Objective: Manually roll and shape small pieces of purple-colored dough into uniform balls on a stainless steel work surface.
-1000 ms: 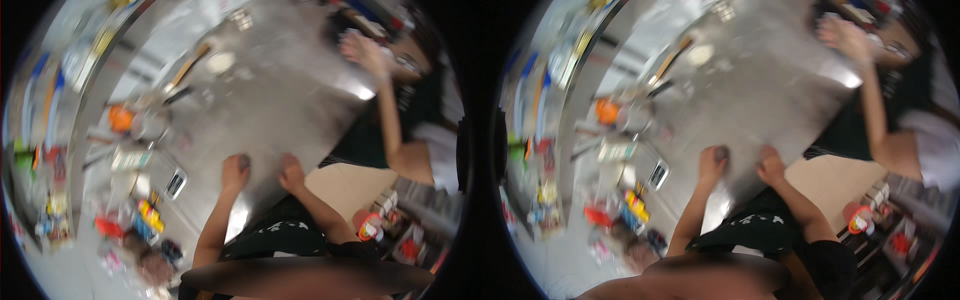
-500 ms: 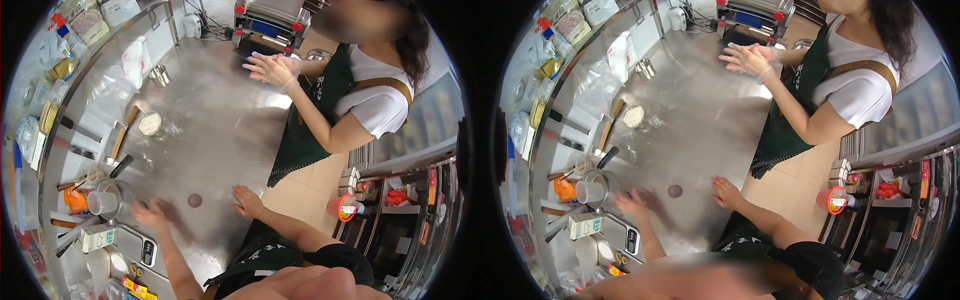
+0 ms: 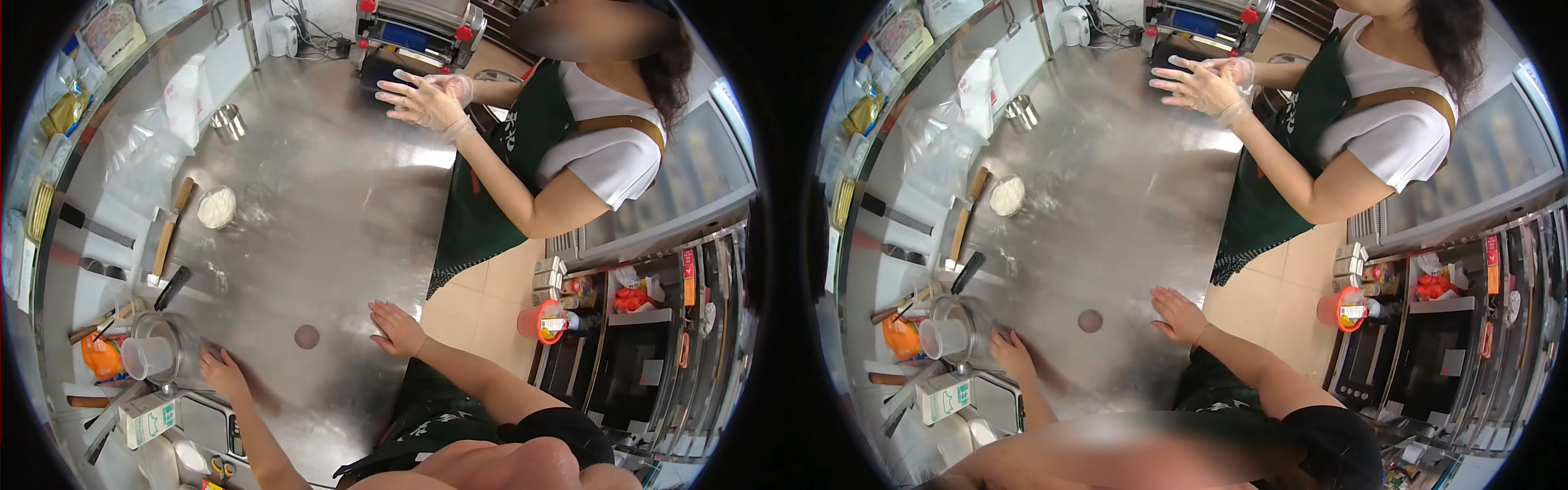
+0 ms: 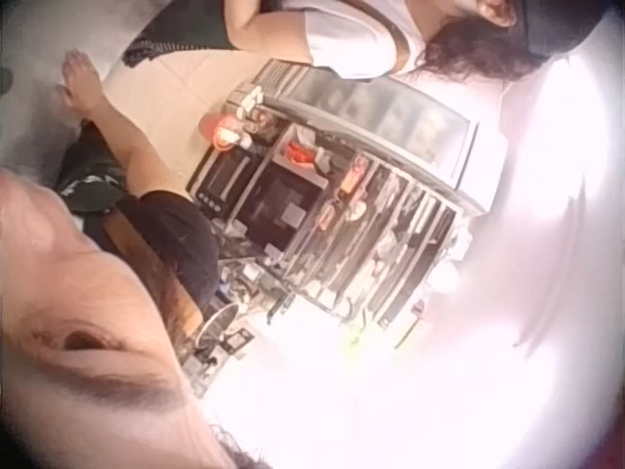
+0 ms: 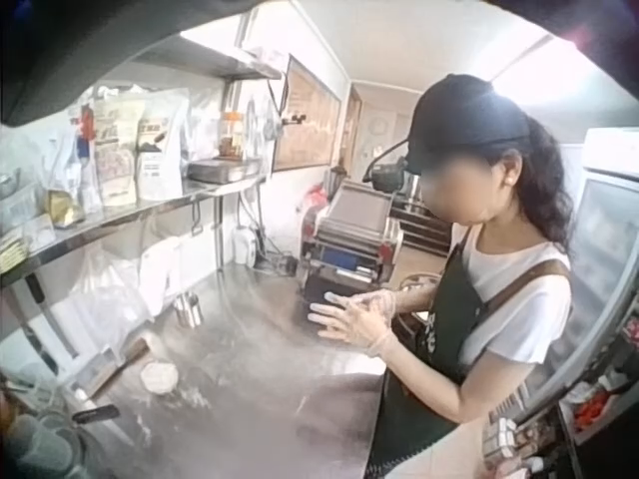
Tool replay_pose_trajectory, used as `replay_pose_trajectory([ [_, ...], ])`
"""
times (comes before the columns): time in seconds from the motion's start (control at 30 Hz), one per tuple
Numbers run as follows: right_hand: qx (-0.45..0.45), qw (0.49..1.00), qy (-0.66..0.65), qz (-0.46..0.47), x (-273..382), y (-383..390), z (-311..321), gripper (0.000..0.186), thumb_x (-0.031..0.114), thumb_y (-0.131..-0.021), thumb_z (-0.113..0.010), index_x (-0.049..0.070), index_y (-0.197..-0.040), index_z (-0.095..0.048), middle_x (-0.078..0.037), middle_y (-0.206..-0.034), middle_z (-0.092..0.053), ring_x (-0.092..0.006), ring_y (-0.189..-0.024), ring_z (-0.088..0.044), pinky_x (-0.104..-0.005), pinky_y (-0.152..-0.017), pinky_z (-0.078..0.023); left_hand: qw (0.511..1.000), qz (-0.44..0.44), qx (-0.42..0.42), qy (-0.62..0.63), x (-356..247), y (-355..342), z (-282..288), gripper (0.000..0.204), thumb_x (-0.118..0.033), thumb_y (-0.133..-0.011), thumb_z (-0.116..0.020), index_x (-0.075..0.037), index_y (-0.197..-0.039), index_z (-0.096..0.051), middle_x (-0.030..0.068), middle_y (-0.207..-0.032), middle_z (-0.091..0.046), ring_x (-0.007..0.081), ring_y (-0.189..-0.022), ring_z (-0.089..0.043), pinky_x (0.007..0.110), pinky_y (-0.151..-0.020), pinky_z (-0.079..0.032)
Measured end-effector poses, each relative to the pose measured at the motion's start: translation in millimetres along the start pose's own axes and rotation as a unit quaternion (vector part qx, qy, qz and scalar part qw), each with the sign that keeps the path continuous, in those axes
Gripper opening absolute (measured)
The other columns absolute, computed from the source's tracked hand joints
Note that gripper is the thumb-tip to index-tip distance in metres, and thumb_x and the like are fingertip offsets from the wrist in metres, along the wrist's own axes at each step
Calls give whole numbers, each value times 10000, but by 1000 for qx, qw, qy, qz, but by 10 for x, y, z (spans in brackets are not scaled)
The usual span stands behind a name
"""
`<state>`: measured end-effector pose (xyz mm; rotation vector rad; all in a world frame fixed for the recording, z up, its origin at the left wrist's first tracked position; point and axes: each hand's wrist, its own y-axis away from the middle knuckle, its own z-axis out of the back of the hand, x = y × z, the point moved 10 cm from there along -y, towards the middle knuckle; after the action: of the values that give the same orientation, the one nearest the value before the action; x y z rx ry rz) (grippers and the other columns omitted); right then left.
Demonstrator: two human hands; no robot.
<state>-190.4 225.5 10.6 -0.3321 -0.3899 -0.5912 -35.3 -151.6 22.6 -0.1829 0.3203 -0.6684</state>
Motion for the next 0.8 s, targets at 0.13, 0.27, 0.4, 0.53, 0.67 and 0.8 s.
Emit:
replay_pose_trajectory([
  [0.13, -12, 1000, 4, 11, 48, 32, 10, 472, 280, -820, -624, -40, -1149, -513, -195, -1323, -452, -332, -1255, -414, -438, -1048, -338, 997, -24, -61, 30, 64, 213, -66, 455, -167, -843, -605, -14, -1247, -465, 209, -1149, -511, 376, -1042, -489, 445, -869, -413],
  [0.27, 28, 999, -41, 20, 40, 22, -157, 507, 239, -785, -654, -62, -1164, -502, -223, -1326, -441, -370, -1242, -419, -457, -1053, -329, 994, -76, -52, 60, -58, 483, -30, 455, -132, -835, -600, -6, -1250, -461, 220, -1177, -500, 391, -1077, -473, 457, -917, -386],
  [0.4, -11, 999, -32, 11, -161, 78, -153, 568, 194, -737, -665, -75, -1194, -464, -253, -1298, -455, -402, -1225, -421, -478, -1058, -311, 980, -14, 129, 149, -312, 762, -100, 508, -146, -815, -606, 20, -1263, -436, 242, -1203, -499, 408, -1109, -459, 460, -958, -364],
  [0.53, -19, 999, -18, 28, -108, -44, 2, 529, 214, -783, -640, -80, -1190, -471, -252, -1291, -462, -416, -1217, -423, -483, -1046, -317, 960, -69, 85, 256, -843, 1362, 313, 470, -122, -793, -571, -17, -1238, -459, 203, -1182, -518, 382, -1075, -469, 445, -951, -366],
  [0.67, 4, 999, -24, 44, -101, -35, -165, 524, 199, -801, -624, -73, -1217, -463, -243, -1330, -438, -415, -1244, -401, -490, -1055, -298, 971, -28, 125, 199, -902, 1966, 255, 548, -36, -747, -601, -37, -1272, -445, 157, -1218, -502, 353, -1103, -459, 441, -951, -369],
  [0.8, -7, 998, -26, 62, 56, -136, -186, 549, 169, -824, -601, -65, -1284, -413, -232, -1373, -400, -411, -1279, -366, -499, -1061, -281, 973, -20, 131, 189, -975, 2159, 293, 569, -28, -732, -627, -29, -1273, -451, 141, -1212, -507, 326, -1105, -472, 413, -939, -389],
])
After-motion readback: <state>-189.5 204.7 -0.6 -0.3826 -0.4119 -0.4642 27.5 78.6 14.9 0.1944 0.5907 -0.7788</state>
